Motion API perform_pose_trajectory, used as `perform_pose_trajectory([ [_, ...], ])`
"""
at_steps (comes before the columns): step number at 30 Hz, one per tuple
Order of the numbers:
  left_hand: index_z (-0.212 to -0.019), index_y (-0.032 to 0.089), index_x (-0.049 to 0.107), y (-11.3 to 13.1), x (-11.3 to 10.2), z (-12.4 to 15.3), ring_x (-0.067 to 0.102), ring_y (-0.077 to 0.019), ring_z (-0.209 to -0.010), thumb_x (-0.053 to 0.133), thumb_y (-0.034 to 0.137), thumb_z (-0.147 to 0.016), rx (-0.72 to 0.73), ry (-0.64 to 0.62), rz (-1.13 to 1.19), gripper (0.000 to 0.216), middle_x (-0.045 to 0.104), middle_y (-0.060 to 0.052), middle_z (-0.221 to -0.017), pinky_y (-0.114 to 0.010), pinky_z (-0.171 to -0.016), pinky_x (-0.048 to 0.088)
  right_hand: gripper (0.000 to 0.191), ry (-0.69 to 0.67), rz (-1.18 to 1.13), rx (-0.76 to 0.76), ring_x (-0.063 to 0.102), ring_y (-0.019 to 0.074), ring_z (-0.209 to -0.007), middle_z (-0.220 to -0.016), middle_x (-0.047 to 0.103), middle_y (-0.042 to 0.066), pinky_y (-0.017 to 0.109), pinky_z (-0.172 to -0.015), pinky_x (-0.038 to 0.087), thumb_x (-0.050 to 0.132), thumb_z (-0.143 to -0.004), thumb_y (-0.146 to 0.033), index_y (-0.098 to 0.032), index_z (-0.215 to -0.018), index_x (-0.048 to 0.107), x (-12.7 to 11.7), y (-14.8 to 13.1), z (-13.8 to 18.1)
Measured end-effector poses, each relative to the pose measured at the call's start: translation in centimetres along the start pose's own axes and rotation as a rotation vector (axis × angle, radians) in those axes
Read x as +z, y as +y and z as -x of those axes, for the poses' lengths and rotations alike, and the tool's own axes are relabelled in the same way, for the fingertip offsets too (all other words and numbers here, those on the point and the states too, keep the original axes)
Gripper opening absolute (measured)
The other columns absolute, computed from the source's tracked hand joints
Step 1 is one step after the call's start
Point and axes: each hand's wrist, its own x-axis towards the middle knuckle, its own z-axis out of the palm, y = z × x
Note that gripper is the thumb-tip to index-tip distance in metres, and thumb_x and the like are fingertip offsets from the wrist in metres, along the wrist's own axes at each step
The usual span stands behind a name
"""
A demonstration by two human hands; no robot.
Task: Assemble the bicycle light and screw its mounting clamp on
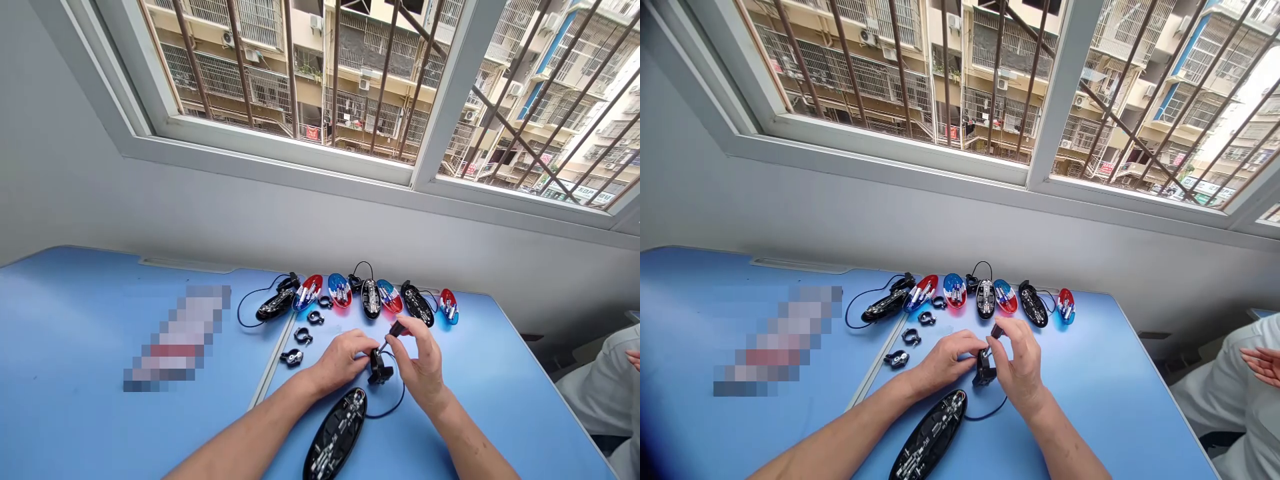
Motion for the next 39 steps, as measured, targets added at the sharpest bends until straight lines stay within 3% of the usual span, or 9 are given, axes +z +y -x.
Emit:
perform_pose_trajectory([
  [7, -0.093, 0.020, 0.071, 0.05, -0.10, 0.03, 0.060, -0.0158, -0.079, 0.051, 0.001, -0.070, -0.005, -0.012, -0.006, 0.035, 0.067, -0.003, -0.081, -0.024, -0.073, 0.047, 0.043, -0.083, -0.226, 0.246, 0.062, 0.0169, -0.090, -0.105, 0.062, 0.007, 0.034, -0.075, 0.056, 0.051, -0.085, -0.008, -0.025, -0.125, 0.042, -0.38, -0.23, 0.34],
  [13, -0.093, 0.019, 0.071, 0.13, -0.05, 0.07, 0.060, -0.0157, -0.079, 0.051, 0.001, -0.070, -0.005, -0.012, -0.004, 0.035, 0.067, -0.002, -0.080, -0.024, -0.074, 0.046, 0.038, 0.015, -0.100, 0.173, 0.057, 0.0138, -0.078, -0.097, 0.058, 0.004, 0.026, -0.059, 0.054, 0.058, -0.083, -0.011, -0.026, -0.117, 0.049, -0.26, -0.08, -0.05],
  [20, -0.092, 0.020, 0.070, 0.27, -0.19, 0.09, 0.059, -0.0158, -0.078, 0.051, 0.002, -0.070, -0.013, -0.016, -0.010, 0.035, 0.067, -0.001, -0.079, -0.024, -0.072, 0.046, 0.040, -0.067, -0.176, 0.163, 0.062, 0.0173, -0.092, -0.106, 0.063, 0.008, 0.032, -0.070, 0.057, 0.050, -0.087, -0.008, -0.023, -0.123, 0.044, -0.69, -0.56, 0.16],
  [26, -0.091, 0.019, 0.070, 0.29, -0.24, 0.02, 0.059, -0.0157, -0.077, 0.051, 0.000, -0.069, -0.011, -0.012, -0.003, 0.035, 0.067, -0.001, -0.078, -0.023, -0.072, 0.046, 0.044, -0.035, -0.067, 0.061, 0.058, 0.0169, -0.083, -0.097, 0.059, 0.005, 0.029, -0.059, 0.054, 0.057, -0.084, -0.009, -0.025, -0.123, 0.046, -0.54, -0.25, -0.01],
  [29, -0.092, 0.019, 0.070, 0.28, -0.26, 0.08, 0.059, -0.0159, -0.078, 0.050, 0.000, -0.069, -0.008, -0.016, -0.001, 0.036, 0.068, -0.001, -0.079, -0.024, -0.073, 0.046, 0.043, -0.014, -0.031, 0.014, 0.058, 0.0174, -0.085, -0.095, 0.060, 0.005, 0.032, -0.063, 0.054, 0.055, -0.084, -0.005, -0.025, -0.121, 0.047, -0.58, -0.15, 0.09],
  [35, -0.090, 0.019, 0.069, 0.33, -0.17, 0.06, 0.059, -0.0160, -0.077, 0.050, 0.000, -0.068, -0.012, -0.019, -0.003, 0.035, 0.067, -0.001, -0.077, -0.024, -0.072, 0.045, 0.044, -0.047, -0.025, 0.052, 0.061, 0.0191, -0.092, -0.108, 0.061, 0.010, 0.035, -0.068, 0.056, 0.047, -0.088, -0.009, -0.022, -0.129, 0.041, -0.49, -0.33, 0.39],
  [39, -0.088, 0.021, 0.069, 0.37, -0.18, 0.03, 0.059, -0.0153, -0.077, 0.049, 0.000, -0.068, -0.014, -0.018, 0.001, 0.035, 0.067, 0.000, -0.077, -0.023, -0.072, 0.045, 0.040, -0.006, 0.004, 0.066, 0.060, 0.0175, -0.082, -0.097, 0.060, 0.007, 0.032, -0.061, 0.056, 0.057, -0.086, -0.015, -0.023, -0.123, 0.045, -0.38, -0.13, 0.20],
])
